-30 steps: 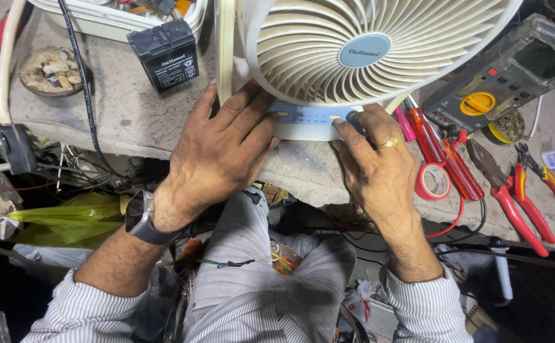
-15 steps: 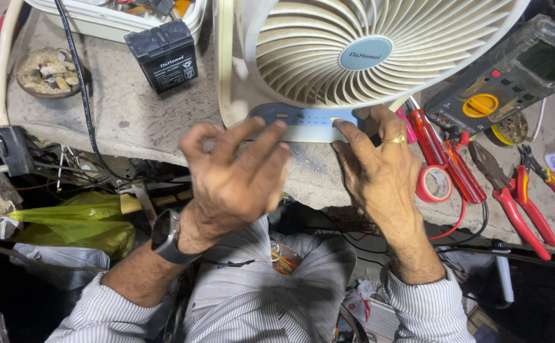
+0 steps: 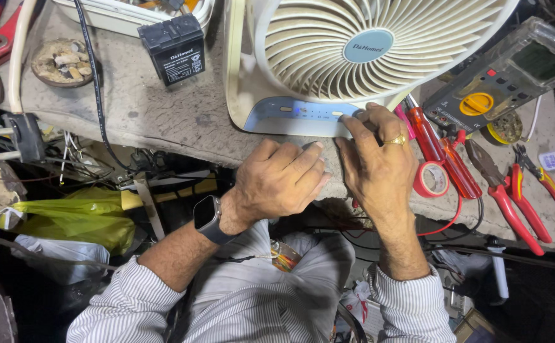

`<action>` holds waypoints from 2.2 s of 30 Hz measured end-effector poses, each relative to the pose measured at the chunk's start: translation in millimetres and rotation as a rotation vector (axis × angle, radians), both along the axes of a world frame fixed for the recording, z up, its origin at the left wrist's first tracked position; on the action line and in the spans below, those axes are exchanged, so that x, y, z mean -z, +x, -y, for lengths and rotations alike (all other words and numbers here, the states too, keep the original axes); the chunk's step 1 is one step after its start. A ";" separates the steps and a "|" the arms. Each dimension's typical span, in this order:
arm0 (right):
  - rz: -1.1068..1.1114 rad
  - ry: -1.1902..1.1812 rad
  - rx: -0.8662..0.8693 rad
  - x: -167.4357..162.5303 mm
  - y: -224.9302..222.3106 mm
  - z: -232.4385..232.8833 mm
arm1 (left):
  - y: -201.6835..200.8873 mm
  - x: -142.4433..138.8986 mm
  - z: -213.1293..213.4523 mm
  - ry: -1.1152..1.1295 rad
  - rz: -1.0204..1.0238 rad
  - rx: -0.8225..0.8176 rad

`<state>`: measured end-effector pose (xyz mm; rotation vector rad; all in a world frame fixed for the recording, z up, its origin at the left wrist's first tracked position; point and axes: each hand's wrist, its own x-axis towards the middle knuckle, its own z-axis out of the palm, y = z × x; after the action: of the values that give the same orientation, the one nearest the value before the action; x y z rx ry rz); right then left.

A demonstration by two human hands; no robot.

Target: The person holds a small white desk fan, unscrews its base panel with a screwdriver, and opens the housing to reach the internal wiring. They work inside the fan base, reattach the panel, then press the control buttons on the front of the fan to test it.

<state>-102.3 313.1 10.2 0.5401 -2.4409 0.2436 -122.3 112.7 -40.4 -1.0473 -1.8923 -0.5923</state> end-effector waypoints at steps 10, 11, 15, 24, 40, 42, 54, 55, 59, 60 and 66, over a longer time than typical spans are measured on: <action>-0.015 0.047 0.020 -3.8 1.4 1.9 | 5.0 4.3 1.6 0.021 0.006 -0.012; -0.011 0.046 0.020 -4.1 1.7 2.4 | 6.0 5.0 1.5 0.026 0.007 -0.013; -0.010 0.050 0.022 -4.5 1.0 3.5 | 7.6 8.2 1.7 0.025 0.024 -0.013; 0.006 0.037 0.026 -3.1 -0.3 1.4 | 10.0 12.1 1.5 0.013 0.034 -0.027; 0.028 0.024 0.013 -4.4 -0.9 -0.2 | 10.7 13.5 -2.2 0.017 0.030 -0.056; 0.028 0.024 0.013 -5.0 -1.2 -0.1 | 10.6 13.2 -2.4 0.018 0.029 -0.060; 0.054 0.029 0.031 -8.4 0.0 2.2 | 11.3 12.2 -2.3 0.020 0.048 -0.058; 0.063 0.020 0.037 -8.3 0.3 2.2 | 11.6 12.0 -2.1 0.018 0.048 -0.057; 0.062 0.003 0.034 -6.9 1.3 1.5 | 12.7 12.0 -2.3 0.016 0.046 -0.053; 0.066 0.005 0.037 -6.4 1.7 1.4 | 13.4 12.2 -2.5 0.014 0.050 -0.056; 0.058 -0.002 0.028 -5.1 2.6 1.5 | 15.2 13.2 -1.8 0.008 0.060 -0.059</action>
<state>-99.7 311.5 15.3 0.5045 -2.5020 0.2538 -107.1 114.6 -53.6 -0.9747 -1.9644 -0.6031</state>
